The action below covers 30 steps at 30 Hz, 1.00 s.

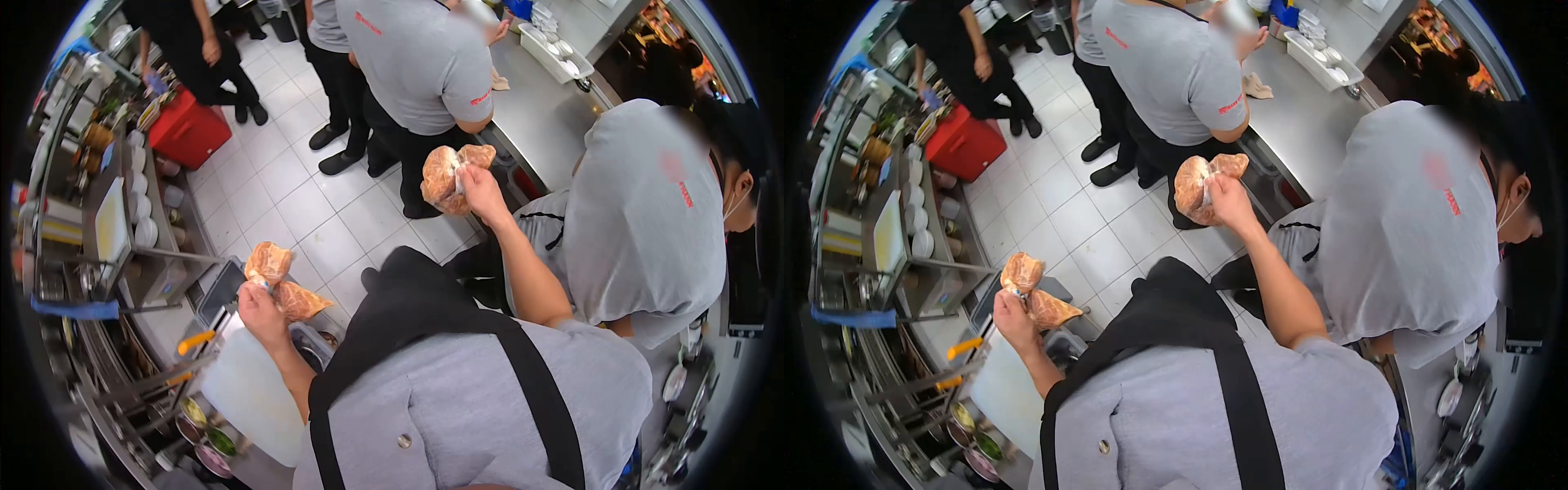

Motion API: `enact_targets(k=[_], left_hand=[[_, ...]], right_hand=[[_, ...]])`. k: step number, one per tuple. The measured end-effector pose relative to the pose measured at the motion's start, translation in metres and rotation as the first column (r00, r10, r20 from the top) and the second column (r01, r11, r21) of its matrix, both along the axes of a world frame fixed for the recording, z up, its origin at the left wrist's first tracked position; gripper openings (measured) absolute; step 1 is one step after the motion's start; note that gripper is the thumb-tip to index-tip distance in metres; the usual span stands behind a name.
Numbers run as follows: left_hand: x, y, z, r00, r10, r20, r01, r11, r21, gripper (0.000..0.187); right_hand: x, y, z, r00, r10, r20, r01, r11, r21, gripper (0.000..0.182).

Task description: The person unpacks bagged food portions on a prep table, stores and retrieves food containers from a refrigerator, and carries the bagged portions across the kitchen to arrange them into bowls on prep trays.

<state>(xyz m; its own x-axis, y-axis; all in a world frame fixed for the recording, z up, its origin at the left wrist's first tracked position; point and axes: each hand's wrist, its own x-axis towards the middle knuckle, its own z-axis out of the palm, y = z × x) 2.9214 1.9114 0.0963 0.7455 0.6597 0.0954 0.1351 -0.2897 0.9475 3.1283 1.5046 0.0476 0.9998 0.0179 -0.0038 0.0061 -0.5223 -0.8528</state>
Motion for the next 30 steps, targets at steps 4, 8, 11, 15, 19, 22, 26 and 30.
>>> enact_targets(k=[4,8,11,15,19,22,26,30], left_hand=[[0.064,0.047,-0.001,0.998,-0.01,0.057,0.013,0.999,-0.05,0.025],[0.118,0.095,-0.014,0.999,-0.04,0.013,0.041,0.994,-0.1,0.029],[0.169,0.116,-0.013,0.997,-0.068,-0.048,0.063,0.993,-0.099,0.029],[0.232,0.142,-0.015,0.987,-0.159,-0.012,0.156,0.98,-0.126,0.029],[0.288,0.167,-0.022,0.983,-0.183,-0.001,0.18,0.97,-0.165,0.027],[0.32,0.193,-0.04,0.979,-0.201,-0.038,0.19,0.962,-0.196,0.024],[0.367,0.233,-0.049,0.964,-0.261,-0.058,0.242,0.945,-0.219,0.023],[0.424,0.283,-0.049,0.946,-0.316,-0.07,0.297,0.934,-0.199,0.024]], right_hand=[[0.04,0.008,0.001,0.992,-0.099,-0.076,0.099,0.995,0.002,0.034],[0.058,0.021,-0.007,0.971,-0.172,-0.167,0.173,0.985,-0.008,0.033],[0.07,0.032,-0.004,0.951,-0.223,-0.213,0.253,0.96,0.123,0.033],[0.079,0.046,0.013,0.937,-0.278,-0.212,0.263,0.96,-0.095,0.036],[0.091,0.051,0.017,0.91,-0.323,-0.261,0.278,0.94,-0.195,0.036],[0.095,0.069,0.022,0.9,-0.373,-0.225,0.312,0.913,-0.264,0.036],[0.103,0.096,0.023,0.859,-0.453,-0.241,0.333,0.849,-0.41,0.035],[0.103,0.154,0.013,0.827,-0.49,-0.276,0.378,0.848,-0.372,0.032]])
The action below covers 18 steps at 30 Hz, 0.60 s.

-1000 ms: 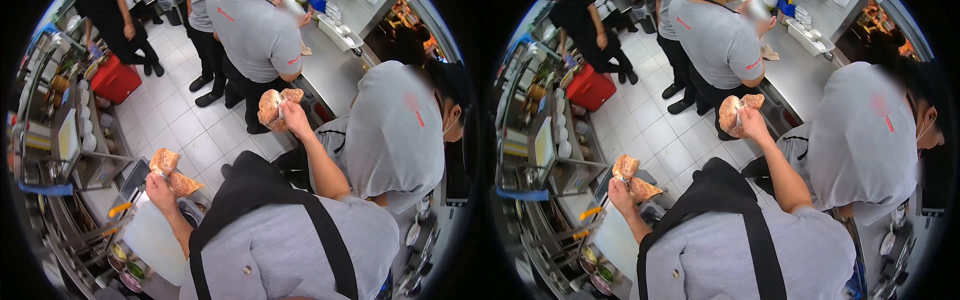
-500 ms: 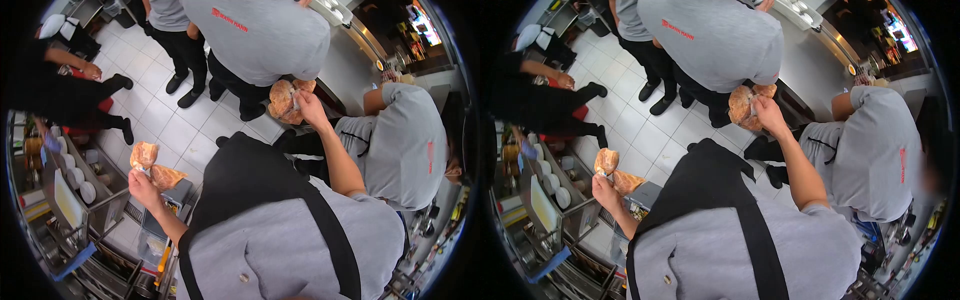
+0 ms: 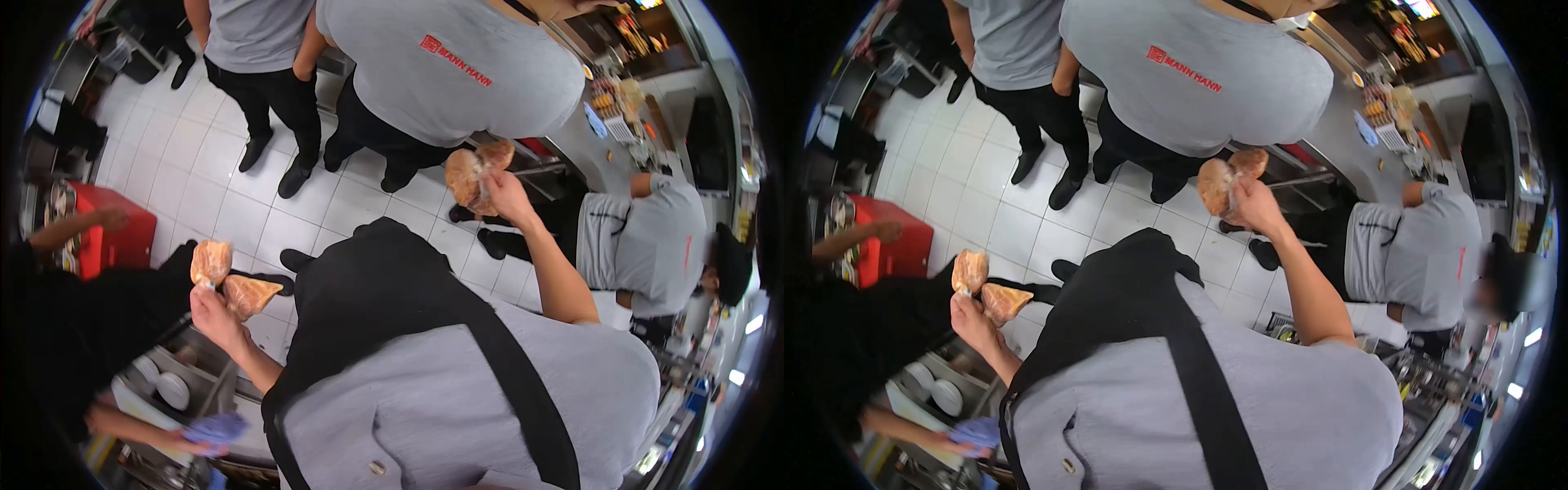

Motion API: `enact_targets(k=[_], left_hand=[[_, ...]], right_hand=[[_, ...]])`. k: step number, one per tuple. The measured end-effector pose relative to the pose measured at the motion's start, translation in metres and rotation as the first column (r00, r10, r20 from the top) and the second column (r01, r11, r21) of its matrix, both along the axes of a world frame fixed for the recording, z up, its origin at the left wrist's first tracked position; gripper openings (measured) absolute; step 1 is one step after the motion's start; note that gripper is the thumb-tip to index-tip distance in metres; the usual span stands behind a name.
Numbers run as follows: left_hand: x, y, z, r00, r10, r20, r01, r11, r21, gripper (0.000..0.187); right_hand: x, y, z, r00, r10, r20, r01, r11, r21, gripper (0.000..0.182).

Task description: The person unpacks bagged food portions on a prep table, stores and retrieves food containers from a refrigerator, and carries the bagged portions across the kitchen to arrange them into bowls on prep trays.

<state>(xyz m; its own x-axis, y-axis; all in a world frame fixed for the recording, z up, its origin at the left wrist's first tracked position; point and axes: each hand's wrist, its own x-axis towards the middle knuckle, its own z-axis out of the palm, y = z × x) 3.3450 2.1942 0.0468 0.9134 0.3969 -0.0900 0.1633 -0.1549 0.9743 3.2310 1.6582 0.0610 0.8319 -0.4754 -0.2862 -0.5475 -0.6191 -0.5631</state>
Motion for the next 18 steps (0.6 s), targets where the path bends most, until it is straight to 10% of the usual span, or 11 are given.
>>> enact_targets(k=[8,13,18], left_hand=[[0.099,0.147,0.028,0.997,-0.069,0.022,0.067,0.995,0.073,0.029],[0.131,0.187,0.044,0.991,0.079,0.108,-0.124,0.848,0.515,0.031],[0.117,0.26,-0.018,0.967,0.248,0.064,-0.251,0.966,0.054,0.024]], right_hand=[[0.054,0.149,-0.049,0.992,-0.017,-0.122,0.026,0.997,0.072,0.034],[0.145,0.28,-0.058,0.994,0.037,-0.102,-0.024,0.991,0.133,0.036],[0.294,0.389,-0.091,0.946,0.313,0.083,-0.318,0.946,0.055,0.036]])
